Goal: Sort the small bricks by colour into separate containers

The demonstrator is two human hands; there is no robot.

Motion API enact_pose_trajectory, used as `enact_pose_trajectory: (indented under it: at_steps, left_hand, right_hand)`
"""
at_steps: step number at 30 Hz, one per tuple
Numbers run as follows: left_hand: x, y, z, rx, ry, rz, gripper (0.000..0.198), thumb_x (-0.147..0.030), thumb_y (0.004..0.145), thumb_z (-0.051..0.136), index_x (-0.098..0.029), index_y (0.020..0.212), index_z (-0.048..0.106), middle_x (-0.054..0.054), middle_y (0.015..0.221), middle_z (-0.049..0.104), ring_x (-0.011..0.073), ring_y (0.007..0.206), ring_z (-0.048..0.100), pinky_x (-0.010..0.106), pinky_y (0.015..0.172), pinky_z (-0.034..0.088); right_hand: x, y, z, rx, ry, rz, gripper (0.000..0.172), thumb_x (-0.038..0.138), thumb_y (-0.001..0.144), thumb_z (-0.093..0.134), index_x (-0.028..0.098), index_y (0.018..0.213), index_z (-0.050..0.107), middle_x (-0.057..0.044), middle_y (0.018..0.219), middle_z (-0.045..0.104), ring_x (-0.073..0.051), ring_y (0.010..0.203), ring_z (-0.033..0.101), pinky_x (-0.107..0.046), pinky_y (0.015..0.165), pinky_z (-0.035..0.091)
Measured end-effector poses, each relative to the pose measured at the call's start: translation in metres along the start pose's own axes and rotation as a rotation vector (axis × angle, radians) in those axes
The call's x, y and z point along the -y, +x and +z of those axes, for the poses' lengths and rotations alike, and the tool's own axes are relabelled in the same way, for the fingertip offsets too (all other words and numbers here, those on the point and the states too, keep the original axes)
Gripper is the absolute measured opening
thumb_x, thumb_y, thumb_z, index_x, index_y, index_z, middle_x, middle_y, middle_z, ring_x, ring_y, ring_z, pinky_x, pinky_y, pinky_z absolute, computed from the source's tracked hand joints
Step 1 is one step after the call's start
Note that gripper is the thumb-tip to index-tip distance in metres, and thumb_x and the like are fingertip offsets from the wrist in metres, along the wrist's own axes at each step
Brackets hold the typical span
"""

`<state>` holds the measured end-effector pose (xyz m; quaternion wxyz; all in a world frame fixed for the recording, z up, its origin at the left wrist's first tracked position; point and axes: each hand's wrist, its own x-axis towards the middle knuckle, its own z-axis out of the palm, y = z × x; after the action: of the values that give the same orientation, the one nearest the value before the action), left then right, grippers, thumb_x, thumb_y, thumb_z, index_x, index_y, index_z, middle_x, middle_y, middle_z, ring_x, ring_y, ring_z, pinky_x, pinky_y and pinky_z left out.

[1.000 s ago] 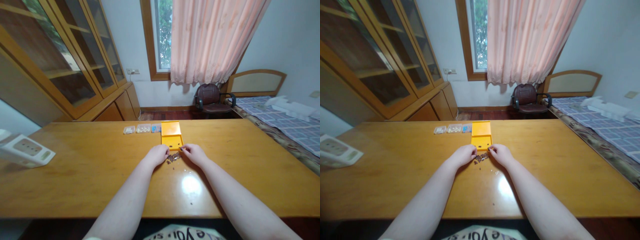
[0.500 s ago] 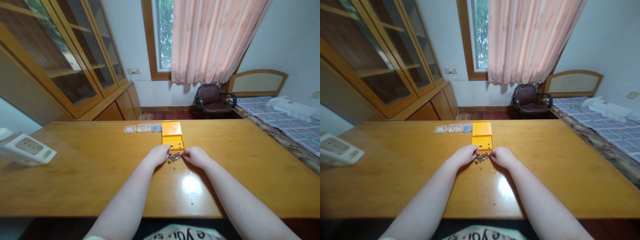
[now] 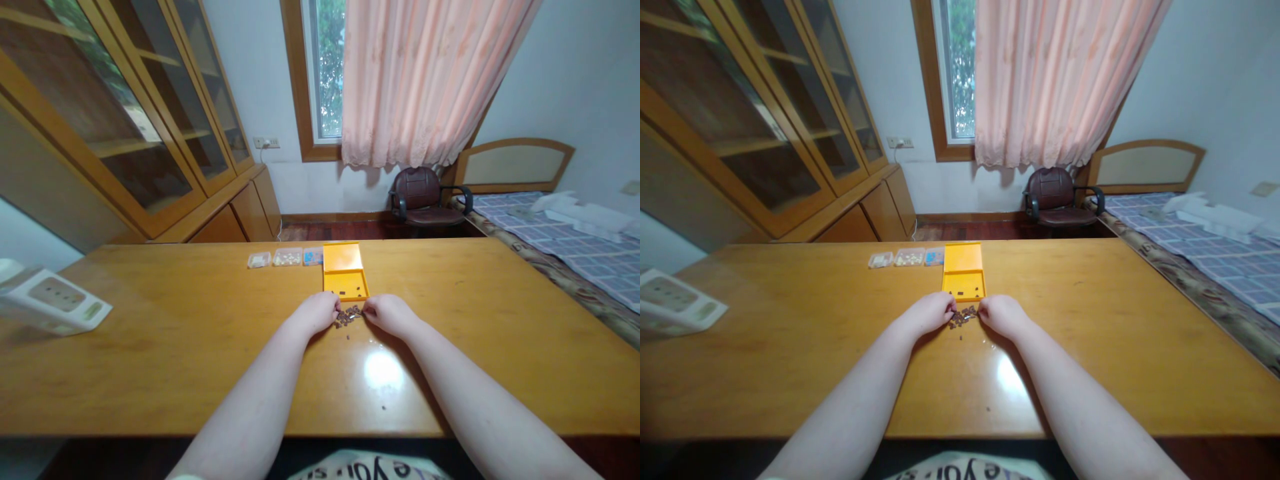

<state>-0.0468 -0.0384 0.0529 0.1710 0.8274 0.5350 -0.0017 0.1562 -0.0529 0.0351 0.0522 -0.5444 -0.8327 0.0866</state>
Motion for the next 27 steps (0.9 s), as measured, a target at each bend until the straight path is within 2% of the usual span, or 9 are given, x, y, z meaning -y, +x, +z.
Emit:
enact_pose_trajectory:
  at_steps: [5,8,12,16,21,27]
  left_hand:
    - [0.000,-0.001,-0.001,0.006,-0.001,-0.003,0.013,-0.019,0.077,0.054,-0.021,0.083,0.065,0.005,0.086,0.069,0.0180,0.076,0.063,0.025,0.068,0.046]
    - [0.001,0.000,0.000,0.001,-0.007,-0.012,0.012,-0.019,0.077,0.054,-0.020,0.084,0.064,0.005,0.086,0.069,0.0186,0.078,0.063,0.025,0.069,0.046]
    - [0.003,0.001,0.003,-0.008,-0.009,0.015,0.011,-0.021,0.076,0.055,-0.020,0.083,0.063,0.005,0.085,0.068,0.0193,0.078,0.063,0.025,0.067,0.046]
    - [0.003,0.001,0.002,-0.023,-0.010,0.050,0.010,-0.021,0.076,0.054,-0.020,0.081,0.063,0.004,0.085,0.068,0.0185,0.076,0.062,0.025,0.066,0.045]
    - [-0.002,-0.001,-0.002,0.008,-0.019,0.031,0.012,-0.019,0.077,0.052,-0.019,0.083,0.062,0.005,0.086,0.068,0.0176,0.077,0.062,0.024,0.066,0.044]
    - [-0.002,-0.002,-0.004,0.006,-0.031,0.043,0.013,-0.019,0.078,0.052,-0.021,0.087,0.061,0.004,0.087,0.068,0.0175,0.077,0.061,0.024,0.067,0.044]
  right_hand:
    - [-0.003,0.000,0.002,-0.047,0.032,0.009,0.020,0.028,0.083,0.051,0.022,0.081,0.071,-0.006,0.080,0.071,-0.018,0.071,0.063,-0.025,0.063,0.040]
    - [-0.007,0.004,0.007,-0.168,0.117,0.030,0.023,0.033,0.085,0.050,0.022,0.087,0.070,-0.005,0.083,0.071,-0.016,0.074,0.062,-0.024,0.066,0.041]
    - [-0.010,0.014,0.018,-0.317,0.248,0.131,0.027,0.034,0.087,0.048,0.020,0.095,0.069,-0.005,0.083,0.070,-0.015,0.073,0.061,-0.023,0.066,0.042]
    - [-0.010,0.016,0.019,-0.281,0.320,0.130,0.030,0.033,0.087,0.047,0.019,0.106,0.066,-0.005,0.086,0.070,-0.015,0.073,0.061,-0.024,0.066,0.043]
    - [-0.008,0.007,0.012,-0.157,0.345,-0.010,0.027,0.033,0.088,0.046,0.022,0.093,0.070,-0.004,0.087,0.071,-0.015,0.076,0.061,-0.024,0.068,0.042]
    - [-0.005,0.006,0.011,-0.097,0.336,-0.014,0.026,0.032,0.088,0.045,0.023,0.090,0.070,-0.003,0.085,0.070,-0.014,0.071,0.059,-0.023,0.063,0.039]
